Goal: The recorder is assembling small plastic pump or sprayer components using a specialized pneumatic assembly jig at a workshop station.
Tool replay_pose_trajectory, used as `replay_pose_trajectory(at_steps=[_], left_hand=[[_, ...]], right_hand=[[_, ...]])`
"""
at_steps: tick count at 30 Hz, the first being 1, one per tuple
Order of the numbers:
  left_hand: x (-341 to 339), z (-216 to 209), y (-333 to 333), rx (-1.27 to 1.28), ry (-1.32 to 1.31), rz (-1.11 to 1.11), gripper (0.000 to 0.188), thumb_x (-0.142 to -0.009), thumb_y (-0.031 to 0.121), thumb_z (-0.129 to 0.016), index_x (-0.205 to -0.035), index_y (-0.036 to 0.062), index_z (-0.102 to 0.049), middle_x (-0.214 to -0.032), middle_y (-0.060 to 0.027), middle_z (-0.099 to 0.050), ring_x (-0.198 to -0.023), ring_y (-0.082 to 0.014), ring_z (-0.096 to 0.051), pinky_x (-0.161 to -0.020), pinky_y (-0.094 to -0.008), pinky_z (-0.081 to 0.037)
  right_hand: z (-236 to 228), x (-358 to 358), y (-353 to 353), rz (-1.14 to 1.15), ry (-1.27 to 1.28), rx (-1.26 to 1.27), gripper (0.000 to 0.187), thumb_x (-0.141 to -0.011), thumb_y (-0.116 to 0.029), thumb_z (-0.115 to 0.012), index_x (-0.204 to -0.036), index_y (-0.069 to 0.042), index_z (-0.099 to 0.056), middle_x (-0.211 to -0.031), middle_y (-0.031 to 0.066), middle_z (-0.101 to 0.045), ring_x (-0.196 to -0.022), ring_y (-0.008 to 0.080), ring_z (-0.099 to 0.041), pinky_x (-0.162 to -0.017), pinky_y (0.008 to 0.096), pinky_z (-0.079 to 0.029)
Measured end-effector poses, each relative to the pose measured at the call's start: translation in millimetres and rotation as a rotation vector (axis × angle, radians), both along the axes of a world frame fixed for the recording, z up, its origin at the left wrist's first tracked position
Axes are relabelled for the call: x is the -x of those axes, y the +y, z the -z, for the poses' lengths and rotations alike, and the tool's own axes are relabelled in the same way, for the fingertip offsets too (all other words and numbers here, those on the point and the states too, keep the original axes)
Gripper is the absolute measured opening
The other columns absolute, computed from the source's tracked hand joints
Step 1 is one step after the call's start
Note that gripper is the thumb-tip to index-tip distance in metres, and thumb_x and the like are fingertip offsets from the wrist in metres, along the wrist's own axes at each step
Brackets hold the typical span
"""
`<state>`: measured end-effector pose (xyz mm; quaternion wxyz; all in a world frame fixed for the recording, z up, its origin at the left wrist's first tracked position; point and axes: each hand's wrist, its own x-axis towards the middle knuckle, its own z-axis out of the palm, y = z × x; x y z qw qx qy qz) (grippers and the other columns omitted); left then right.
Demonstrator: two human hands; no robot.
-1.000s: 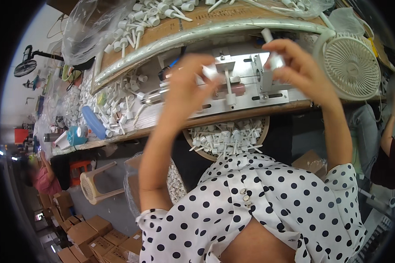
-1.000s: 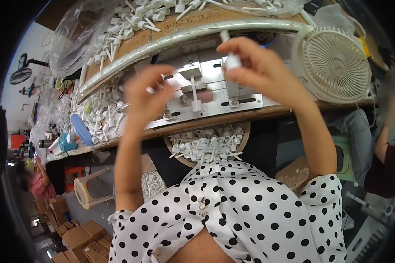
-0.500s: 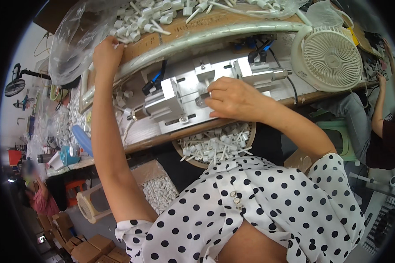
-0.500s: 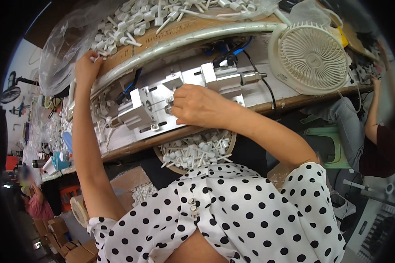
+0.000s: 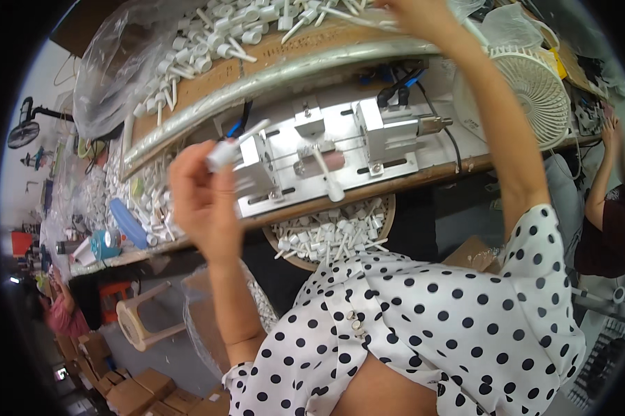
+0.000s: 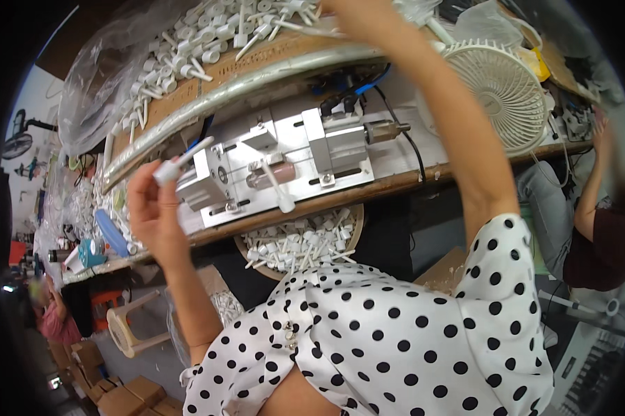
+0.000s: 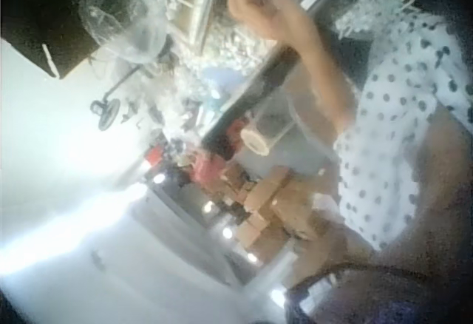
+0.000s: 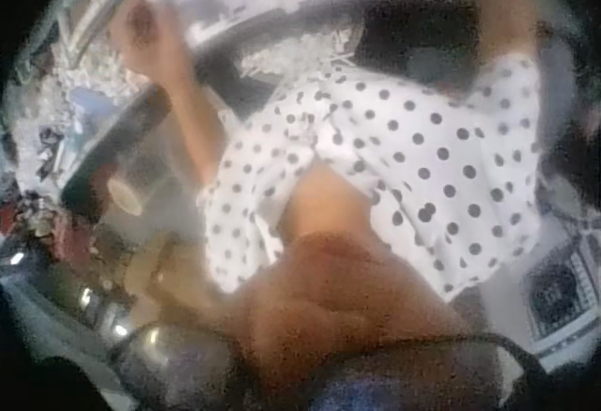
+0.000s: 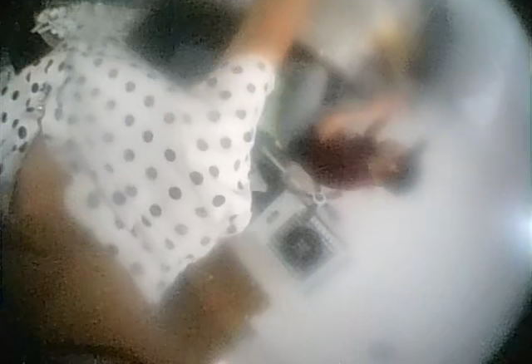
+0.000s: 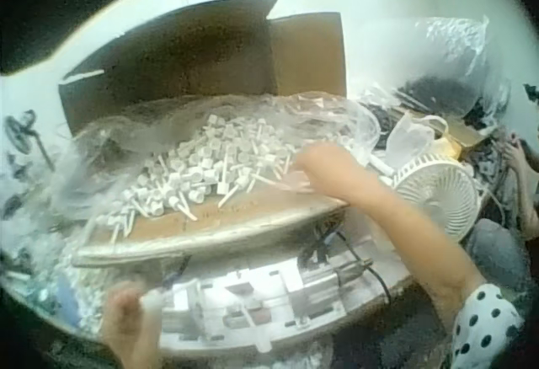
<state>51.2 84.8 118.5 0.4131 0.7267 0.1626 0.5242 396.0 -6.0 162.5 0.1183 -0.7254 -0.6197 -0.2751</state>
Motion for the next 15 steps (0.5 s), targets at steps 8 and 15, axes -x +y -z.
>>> replay_pose_trajectory(at_steps=[8,15], left_hand=[[-19.9,72.9,-53.9,-0.5,0.222,-0.007,0.023,-0.068,-0.008,-0.067,-0.085,0.0007,-0.055,-0.094,-0.0167,-0.06,-0.084,-0.0288,-0.06,-0.07,-0.0313,-0.049],[-17.4,78.6,-60.9,-0.621,0.105,-0.192,0.024,-0.067,-0.008,-0.066,-0.088,0.0007,-0.057,-0.095,-0.015,-0.053,-0.082,-0.0272,-0.055,-0.07,-0.0334,-0.045]], right_hand=[[2.7,-54.5,-8.7,0.178,0.073,0.218,0.014,-0.072,-0.012,-0.054,-0.077,-0.001,-0.062,-0.083,0.0194,-0.062,-0.077,0.0366,-0.059,-0.068,0.0434,-0.046],[-15.3,-13.1,-22.0,-0.073,0.488,-0.078,0.02,-0.069,-0.014,-0.062,-0.083,0.0,-0.059,-0.075,0.0152,-0.061,-0.071,0.0234,-0.06,-0.064,0.0332,-0.047]])
